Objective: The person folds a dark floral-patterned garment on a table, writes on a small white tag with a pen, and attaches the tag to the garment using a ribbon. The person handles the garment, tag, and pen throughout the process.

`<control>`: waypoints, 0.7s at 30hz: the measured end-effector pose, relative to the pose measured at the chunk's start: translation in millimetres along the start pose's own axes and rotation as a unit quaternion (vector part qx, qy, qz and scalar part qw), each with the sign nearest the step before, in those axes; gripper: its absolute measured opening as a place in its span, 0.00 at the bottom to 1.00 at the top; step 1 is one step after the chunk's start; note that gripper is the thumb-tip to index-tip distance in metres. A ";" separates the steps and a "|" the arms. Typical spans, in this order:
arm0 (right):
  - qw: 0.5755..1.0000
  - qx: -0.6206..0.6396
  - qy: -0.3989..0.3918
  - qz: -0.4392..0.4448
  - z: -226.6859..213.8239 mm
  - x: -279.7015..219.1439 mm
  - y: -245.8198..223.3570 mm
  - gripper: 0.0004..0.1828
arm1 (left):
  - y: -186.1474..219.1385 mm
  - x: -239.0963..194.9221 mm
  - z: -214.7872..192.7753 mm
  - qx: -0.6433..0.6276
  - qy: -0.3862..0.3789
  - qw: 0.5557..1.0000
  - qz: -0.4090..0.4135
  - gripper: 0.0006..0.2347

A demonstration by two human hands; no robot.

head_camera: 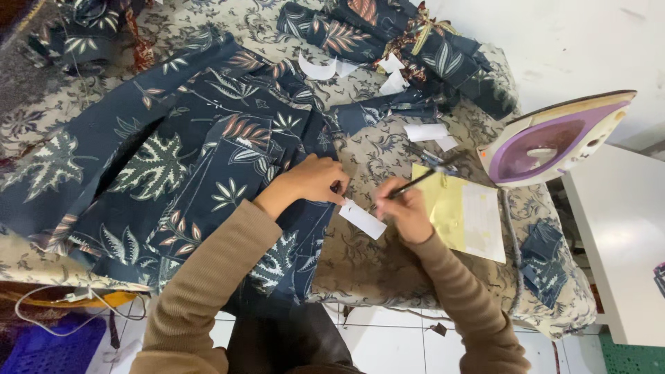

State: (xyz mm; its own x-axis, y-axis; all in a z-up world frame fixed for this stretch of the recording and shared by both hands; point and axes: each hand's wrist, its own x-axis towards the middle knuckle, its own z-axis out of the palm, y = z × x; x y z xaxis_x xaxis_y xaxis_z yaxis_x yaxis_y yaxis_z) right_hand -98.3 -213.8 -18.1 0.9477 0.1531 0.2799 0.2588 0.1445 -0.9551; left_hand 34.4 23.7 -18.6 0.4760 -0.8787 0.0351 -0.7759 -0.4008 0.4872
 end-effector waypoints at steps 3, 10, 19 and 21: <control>0.996 -0.046 -0.028 0.072 8.6 -5.9 19.0 0.07 | 2.1 0.4 6.0 0.025 0.019 1.000 0.001 0.15; 0.989 -0.080 -0.029 0.122 9.3 2.2 33.1 0.09 | 8.1 3.3 11.9 0.063 0.007 0.998 -0.017 0.20; 0.982 -0.114 -0.052 0.140 14.8 0.9 26.5 0.10 | 9.2 4.5 10.3 0.053 -0.015 0.998 -0.028 0.19; 0.983 -0.110 -0.055 0.140 16.6 2.6 25.2 0.09 | 10.0 4.9 9.5 0.057 -0.015 0.998 -0.031 0.19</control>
State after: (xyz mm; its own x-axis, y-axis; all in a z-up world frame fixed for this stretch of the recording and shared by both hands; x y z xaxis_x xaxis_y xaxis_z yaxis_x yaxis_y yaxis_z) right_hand -92.5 -193.6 -39.8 0.9646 0.2636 0.0009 0.0365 -0.1304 -0.9908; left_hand 25.0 12.9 -21.8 0.5136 -0.8578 -0.0193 -0.7877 -0.4802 0.3860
